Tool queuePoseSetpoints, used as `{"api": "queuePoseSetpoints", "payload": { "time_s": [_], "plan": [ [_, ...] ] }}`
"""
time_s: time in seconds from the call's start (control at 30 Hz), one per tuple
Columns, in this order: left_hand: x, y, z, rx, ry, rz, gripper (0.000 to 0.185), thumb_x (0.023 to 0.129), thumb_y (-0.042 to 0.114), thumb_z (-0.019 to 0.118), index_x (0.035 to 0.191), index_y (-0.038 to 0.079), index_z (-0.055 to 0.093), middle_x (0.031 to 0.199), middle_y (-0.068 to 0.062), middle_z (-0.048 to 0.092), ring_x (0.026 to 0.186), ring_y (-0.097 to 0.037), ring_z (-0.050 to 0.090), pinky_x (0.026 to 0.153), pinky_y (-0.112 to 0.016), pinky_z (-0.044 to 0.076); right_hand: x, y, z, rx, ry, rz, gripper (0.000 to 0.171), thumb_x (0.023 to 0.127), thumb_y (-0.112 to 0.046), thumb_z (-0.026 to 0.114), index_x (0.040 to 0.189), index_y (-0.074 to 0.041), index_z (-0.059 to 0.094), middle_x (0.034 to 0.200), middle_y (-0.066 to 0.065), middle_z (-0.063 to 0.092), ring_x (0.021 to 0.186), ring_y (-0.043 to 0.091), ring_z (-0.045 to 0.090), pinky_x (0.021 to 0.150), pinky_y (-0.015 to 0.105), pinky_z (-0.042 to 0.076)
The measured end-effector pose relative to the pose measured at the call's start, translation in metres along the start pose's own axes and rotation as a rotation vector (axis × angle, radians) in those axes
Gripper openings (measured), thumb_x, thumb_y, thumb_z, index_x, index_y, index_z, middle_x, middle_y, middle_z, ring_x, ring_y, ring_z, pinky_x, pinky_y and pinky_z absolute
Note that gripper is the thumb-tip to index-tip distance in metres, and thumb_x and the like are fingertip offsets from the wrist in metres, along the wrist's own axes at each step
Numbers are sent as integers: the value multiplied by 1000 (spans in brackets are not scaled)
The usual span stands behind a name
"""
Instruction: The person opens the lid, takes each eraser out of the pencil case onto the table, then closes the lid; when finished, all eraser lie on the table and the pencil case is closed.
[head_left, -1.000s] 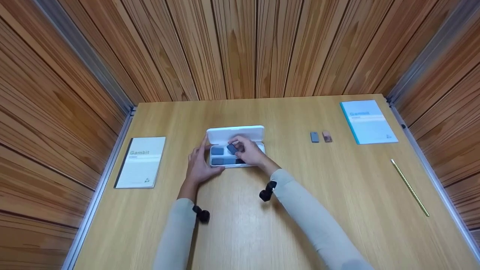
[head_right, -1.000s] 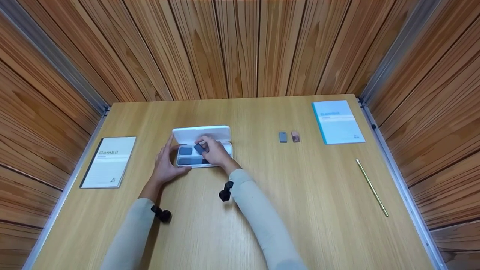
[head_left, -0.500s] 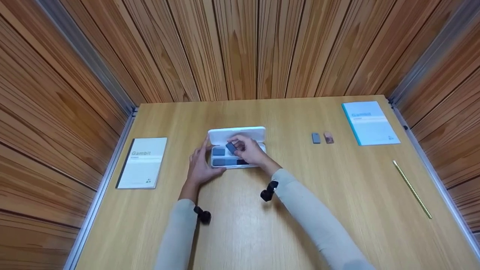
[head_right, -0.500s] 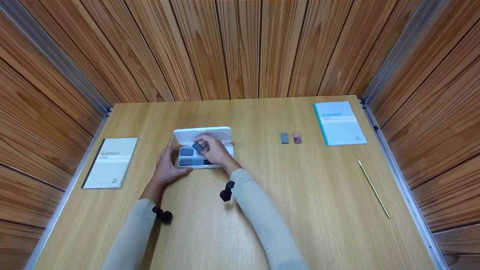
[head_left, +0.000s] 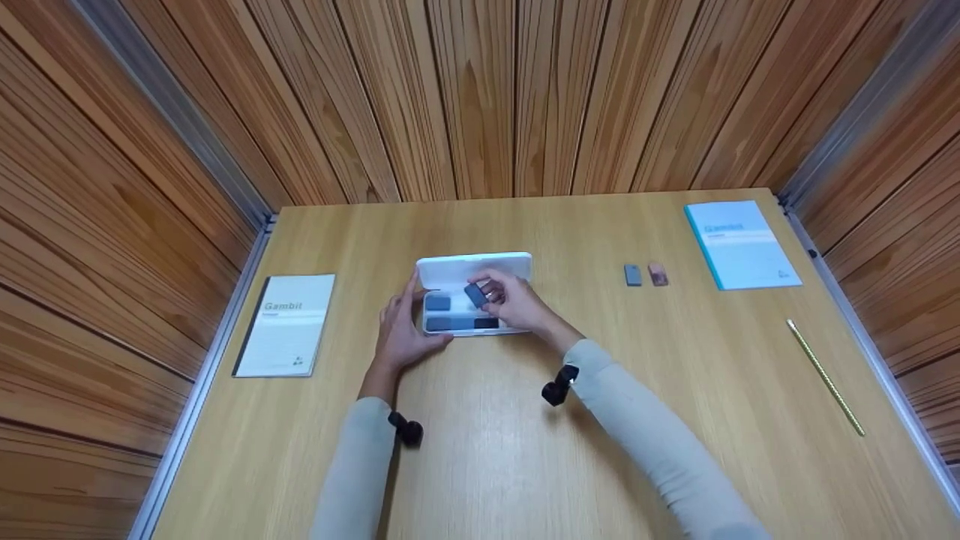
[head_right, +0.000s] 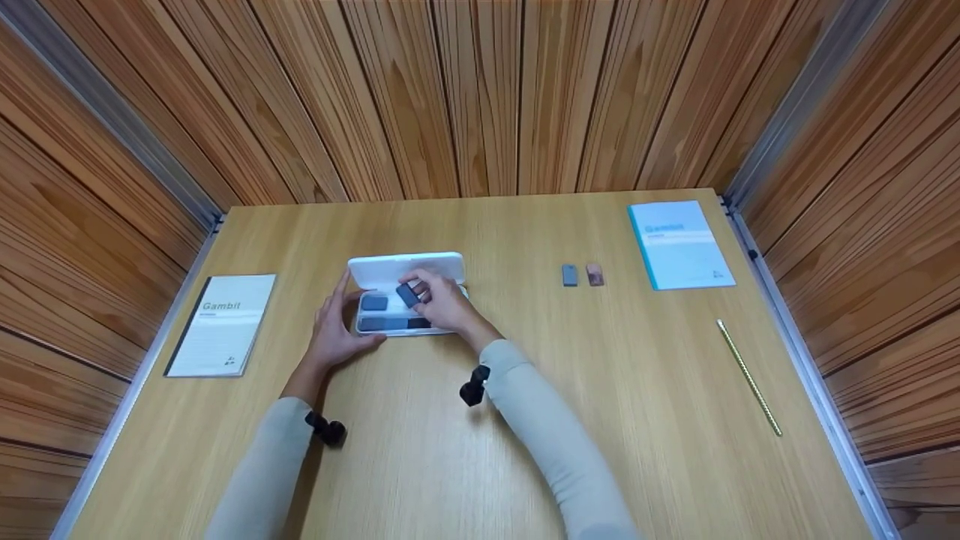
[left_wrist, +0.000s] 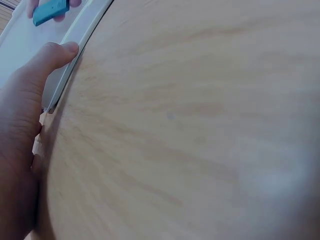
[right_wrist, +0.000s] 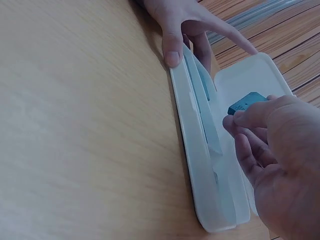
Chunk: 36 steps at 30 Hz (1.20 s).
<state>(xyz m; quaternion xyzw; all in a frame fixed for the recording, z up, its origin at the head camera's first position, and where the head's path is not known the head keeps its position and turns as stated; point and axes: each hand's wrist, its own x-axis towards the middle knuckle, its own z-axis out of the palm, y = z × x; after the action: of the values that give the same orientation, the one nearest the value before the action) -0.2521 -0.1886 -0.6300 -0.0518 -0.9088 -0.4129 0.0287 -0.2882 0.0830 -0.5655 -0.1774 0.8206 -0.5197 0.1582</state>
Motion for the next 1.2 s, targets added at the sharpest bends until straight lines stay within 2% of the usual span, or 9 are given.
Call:
{"api": "queuePoseSetpoints", "payload": {
  "time_s": [0.3,0.57,0.7,0.87,1.2],
  "plan": [
    [-1,-1,0,-6,-4,-24,140,74,56,99,182,43,9,166,-5,62,152,-34,45,130,-63,33,-12,12,-18,30,13,9,51,105,5,71,152,-14,66,139,18,67,118,30,68,101,36,59],
    [-1,0,1,-8,0,-8,139,75,52,98,183,36,11,167,-5,62,153,-37,45,132,-64,28,-22,23,-41,37,11,3,51,104,5,72,151,-14,67,136,17,65,120,30,67,104,35,59],
    [-1,0,0,-2,-5,2,139,76,51,98,183,34,12,166,-5,63,151,-37,46,131,-62,28,-29,26,-54,18,13,4,51,104,6,72,151,-12,67,135,18,66,119,29,66,102,30,57],
    [0,0,-1,-8,-12,-11,139,75,53,98,182,38,10,167,-4,62,152,-35,45,130,-63,31,-35,33,-71,10,25,23,50,105,5,72,152,-9,67,134,19,68,116,26,66,97,22,55],
    [-1,0,-1,-7,-15,-29,140,74,58,98,181,44,9,166,-3,62,151,-34,44,127,-61,34,-43,47,-106,-32,73,63,51,105,4,73,154,-6,65,132,22,70,112,24,68,89,17,55]
  ]
}}
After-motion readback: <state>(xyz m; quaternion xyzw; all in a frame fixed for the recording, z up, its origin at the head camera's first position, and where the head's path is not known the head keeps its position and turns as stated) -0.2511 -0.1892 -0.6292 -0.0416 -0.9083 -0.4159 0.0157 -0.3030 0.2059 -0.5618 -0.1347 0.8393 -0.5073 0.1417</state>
